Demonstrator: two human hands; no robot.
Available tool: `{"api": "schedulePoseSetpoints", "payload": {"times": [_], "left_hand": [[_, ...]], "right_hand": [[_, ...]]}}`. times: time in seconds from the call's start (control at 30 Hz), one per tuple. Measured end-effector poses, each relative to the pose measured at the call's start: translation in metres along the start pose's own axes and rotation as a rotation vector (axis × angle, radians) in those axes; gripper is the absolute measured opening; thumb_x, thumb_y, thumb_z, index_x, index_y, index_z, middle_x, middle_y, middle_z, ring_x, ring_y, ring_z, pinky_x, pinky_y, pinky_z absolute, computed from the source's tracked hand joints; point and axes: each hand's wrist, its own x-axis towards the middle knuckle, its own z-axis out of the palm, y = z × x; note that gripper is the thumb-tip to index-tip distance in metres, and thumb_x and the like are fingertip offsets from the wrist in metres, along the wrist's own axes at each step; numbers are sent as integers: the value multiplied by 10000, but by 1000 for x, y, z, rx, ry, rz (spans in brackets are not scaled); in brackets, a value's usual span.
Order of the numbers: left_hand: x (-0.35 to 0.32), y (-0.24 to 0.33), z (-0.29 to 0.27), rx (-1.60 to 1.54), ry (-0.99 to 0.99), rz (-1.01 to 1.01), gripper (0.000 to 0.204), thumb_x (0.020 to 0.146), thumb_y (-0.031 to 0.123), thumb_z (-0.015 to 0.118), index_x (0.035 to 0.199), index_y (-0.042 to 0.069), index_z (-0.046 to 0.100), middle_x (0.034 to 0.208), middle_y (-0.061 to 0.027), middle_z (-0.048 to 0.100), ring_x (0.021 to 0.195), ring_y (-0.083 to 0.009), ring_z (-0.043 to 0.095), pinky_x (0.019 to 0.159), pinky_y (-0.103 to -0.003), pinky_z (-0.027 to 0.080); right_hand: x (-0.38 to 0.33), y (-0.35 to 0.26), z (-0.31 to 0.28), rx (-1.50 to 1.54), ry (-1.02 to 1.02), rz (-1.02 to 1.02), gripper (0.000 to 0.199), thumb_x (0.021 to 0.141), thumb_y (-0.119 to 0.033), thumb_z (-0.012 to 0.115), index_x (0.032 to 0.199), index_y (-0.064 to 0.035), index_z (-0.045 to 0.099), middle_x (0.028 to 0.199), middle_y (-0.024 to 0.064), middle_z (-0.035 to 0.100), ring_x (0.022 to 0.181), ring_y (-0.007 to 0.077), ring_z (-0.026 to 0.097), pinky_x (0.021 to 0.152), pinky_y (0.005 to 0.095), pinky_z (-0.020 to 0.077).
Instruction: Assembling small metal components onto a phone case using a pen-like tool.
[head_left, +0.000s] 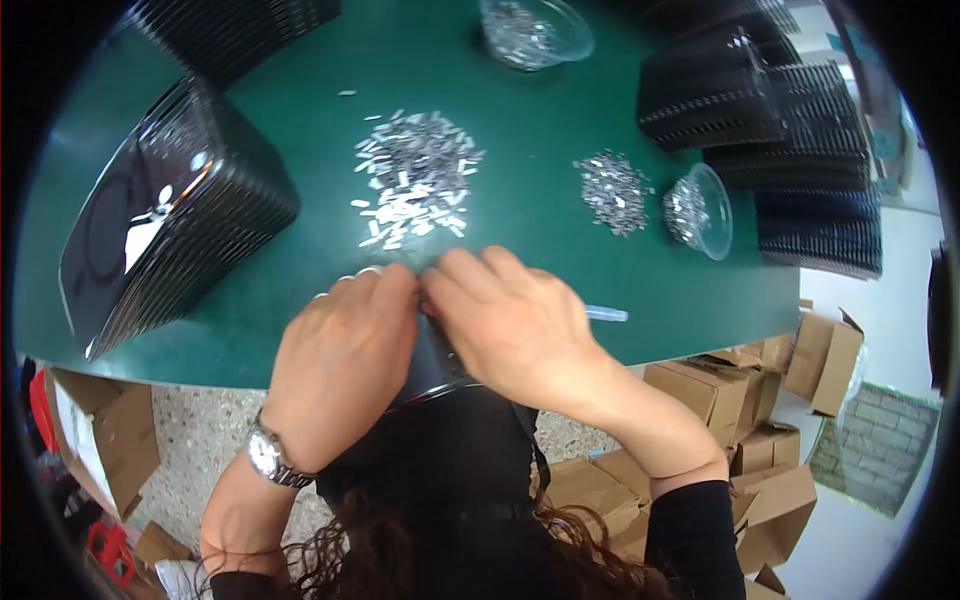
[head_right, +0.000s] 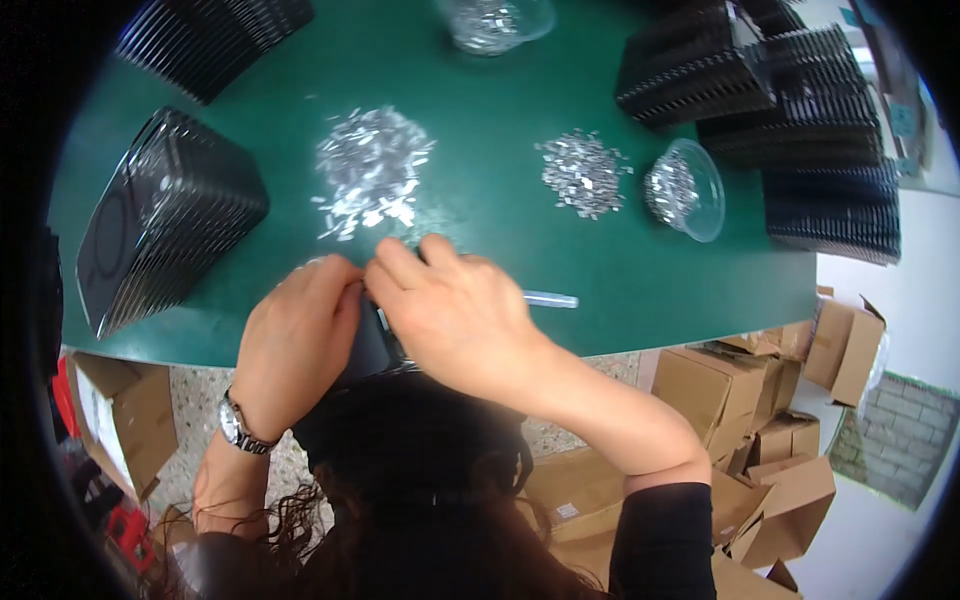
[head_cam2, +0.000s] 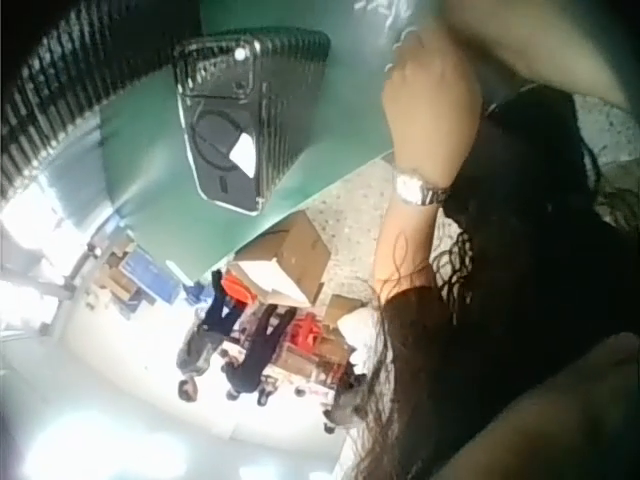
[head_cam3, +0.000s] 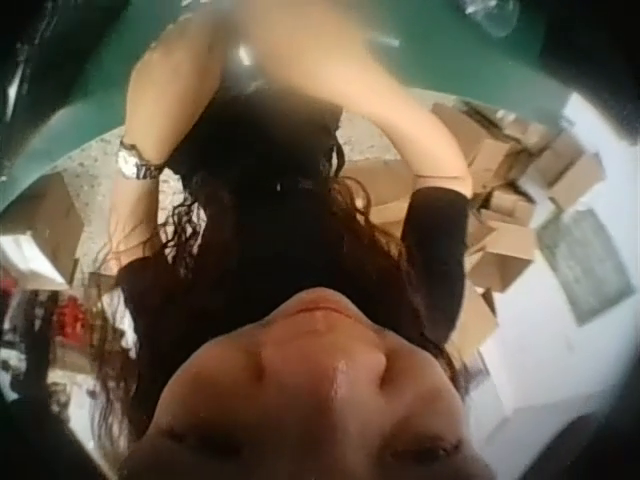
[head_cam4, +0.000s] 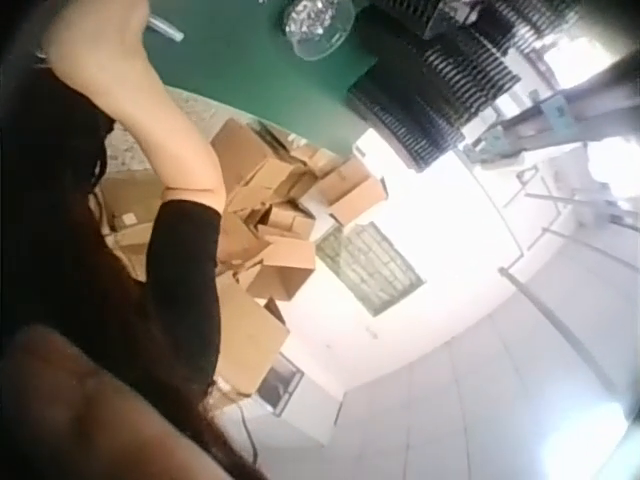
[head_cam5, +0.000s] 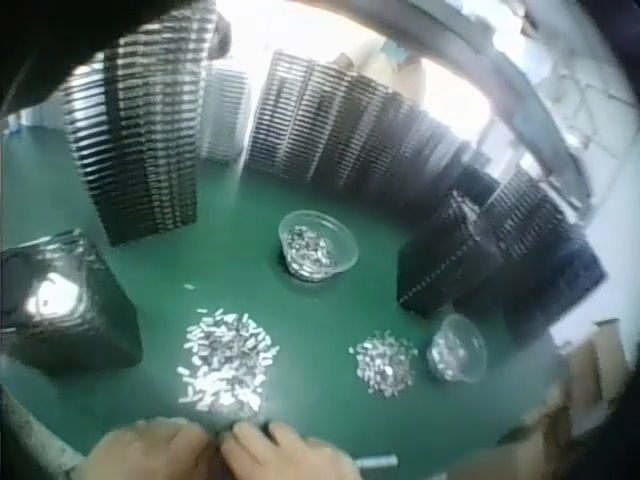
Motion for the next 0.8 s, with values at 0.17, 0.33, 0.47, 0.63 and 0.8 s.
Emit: {"api": "schedulePoseSetpoints", "payload": {"times": [0.17, 0.33, 0.47, 0.63, 0.8], "left_hand": [[1, -2, -2, -14, -26, -4, 67, 988, 80, 639, 1040, 47, 611, 875, -155, 648, 833, -388, 657, 721, -486, 518], [11, 2, 2, -63, -90, 29, 104, 978, 102, 660, 1061, 53, 621, 854, -139, 643, 811, -376, 661, 698, -478, 526], [13, 1, 8, -8, -40, 123, 108, 989, 126, 656, 1073, 64, 631, 844, -121, 645, 801, -344, 674, 674, -455, 545], [15, 5, 7, 12, -46, 110, 92, 1010, 159, 627, 1026, 69, 614, 850, -139, 656, 799, -356, 683, 669, -473, 557], [14, 1, -2, -17, -63, 162, 119, 1000, 172, 634, 976, 55, 634, 778, -155, 663, 728, -380, 694, 640, -506, 565]], "right_hand": [[-6, 3, 2, 74, -11, -5, 231, 916, -133, 726, 1127, -43, 696, 976, 62, 611, 852, 257, 648, 651, 389, 591], [-18, 18, -13, -21, -35, 26, 370, 965, -162, 702, 1282, 25, 669, 1032, 86, 625, 861, 240, 677, 644, 368, 607], [-13, 20, -4, -72, 26, -60, 389, 959, -167, 681, 1274, 60, 661, 1003, 82, 611, 809, 224, 666, 580, 331, 598], [-18, 19, -2, -35, -61, 25, 360, 967, -145, 618, 1273, 44, 631, 1038, 124, 594, 790, 287, 693, 611, 403, 617], [-20, 19, -5, 55, -3, -30, 397, 1023, -223, 611, 1305, 55, 630, 1062, 138, 614, 895, 303, 696, 662, 412, 627]]}}
